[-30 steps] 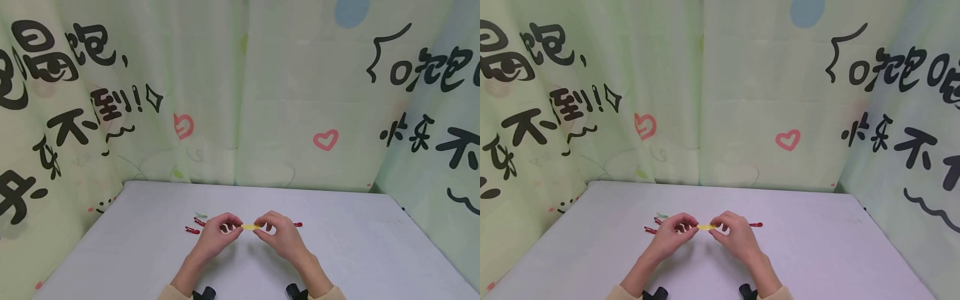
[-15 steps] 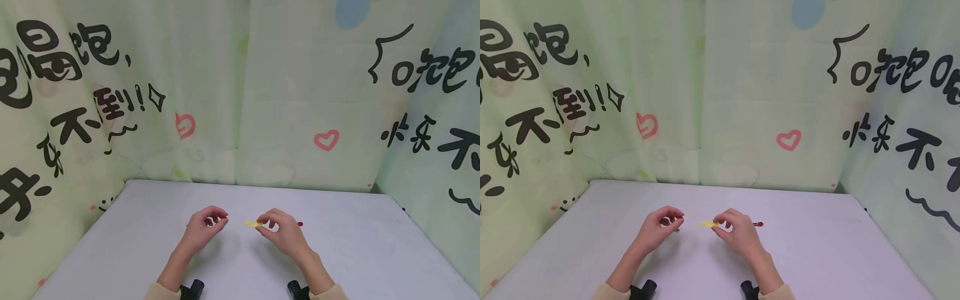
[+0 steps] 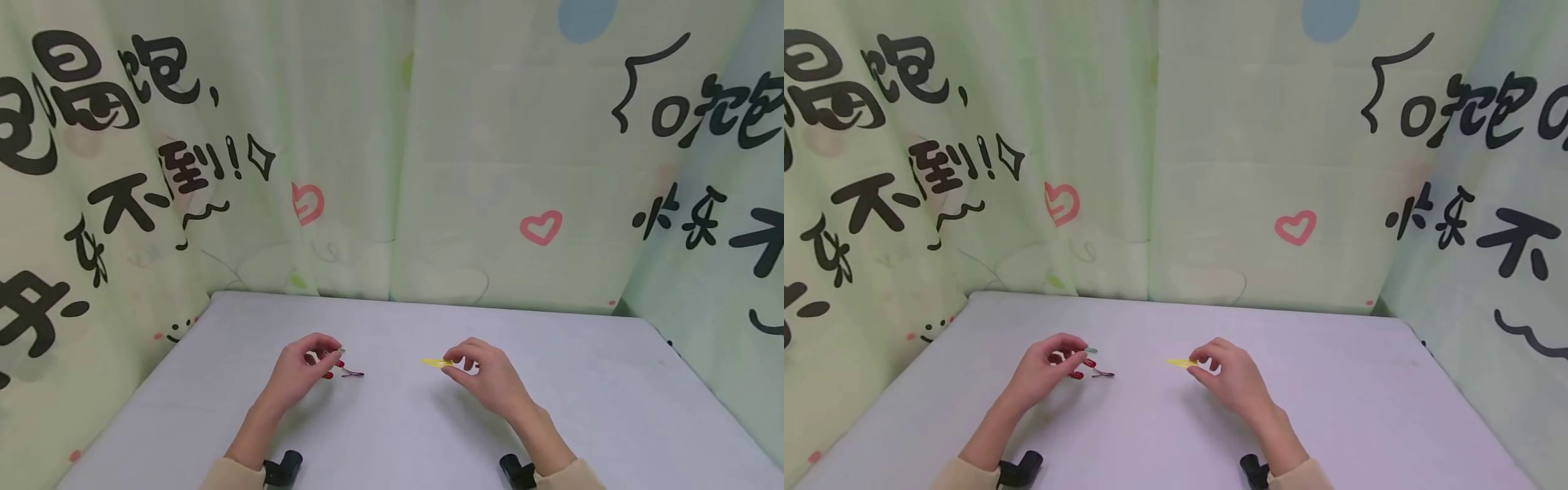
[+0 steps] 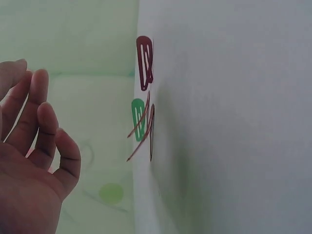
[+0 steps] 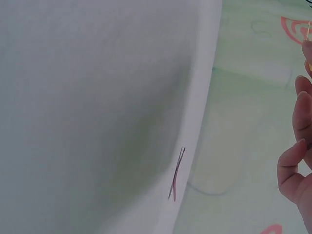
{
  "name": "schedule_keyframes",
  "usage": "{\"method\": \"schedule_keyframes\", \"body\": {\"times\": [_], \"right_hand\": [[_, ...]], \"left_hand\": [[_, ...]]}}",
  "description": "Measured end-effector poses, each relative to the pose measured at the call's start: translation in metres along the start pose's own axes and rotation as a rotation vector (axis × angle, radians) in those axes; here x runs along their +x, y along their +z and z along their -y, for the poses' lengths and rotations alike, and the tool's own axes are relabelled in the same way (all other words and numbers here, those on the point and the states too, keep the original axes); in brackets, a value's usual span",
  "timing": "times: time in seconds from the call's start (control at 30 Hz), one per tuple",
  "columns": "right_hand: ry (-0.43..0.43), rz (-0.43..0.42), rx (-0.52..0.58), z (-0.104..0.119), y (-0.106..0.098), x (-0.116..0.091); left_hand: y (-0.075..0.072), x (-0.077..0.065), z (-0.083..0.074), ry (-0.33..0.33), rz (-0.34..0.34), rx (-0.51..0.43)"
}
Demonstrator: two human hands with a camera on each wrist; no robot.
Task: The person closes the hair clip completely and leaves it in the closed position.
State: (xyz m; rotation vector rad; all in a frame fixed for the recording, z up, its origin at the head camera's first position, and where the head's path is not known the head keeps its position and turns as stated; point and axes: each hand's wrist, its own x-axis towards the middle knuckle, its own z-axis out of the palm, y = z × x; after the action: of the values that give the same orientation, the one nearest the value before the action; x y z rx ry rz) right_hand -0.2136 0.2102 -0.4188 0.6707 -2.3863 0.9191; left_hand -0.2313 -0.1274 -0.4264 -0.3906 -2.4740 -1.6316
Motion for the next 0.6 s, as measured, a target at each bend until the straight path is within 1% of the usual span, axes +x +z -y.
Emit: {"method": "schedule_keyframes", "body": {"times": [0.2, 0.33, 0.47, 0.6], "right_hand": [[0.038, 0.017, -0.020, -0.010, -0.012, -0.005], [0.065, 0.030, -0.017, -0.015, -0.019, -0.007], [0.063, 0.039, -0.020, -0.019, -0.025, -0.007], [0.055, 0.027, -0.029, -0.024, -0.029, -0.008]], "left_hand": [[-0.018, 0.004, 0.009, -0.014, -0.022, 0.110], [-0.026, 0.006, 0.017, -0.032, -0.021, 0.148], [-0.032, 0.006, 0.023, -0.043, -0.002, 0.184], [-0.036, 0.008, 0.026, -0.062, 0.028, 0.222]]}}
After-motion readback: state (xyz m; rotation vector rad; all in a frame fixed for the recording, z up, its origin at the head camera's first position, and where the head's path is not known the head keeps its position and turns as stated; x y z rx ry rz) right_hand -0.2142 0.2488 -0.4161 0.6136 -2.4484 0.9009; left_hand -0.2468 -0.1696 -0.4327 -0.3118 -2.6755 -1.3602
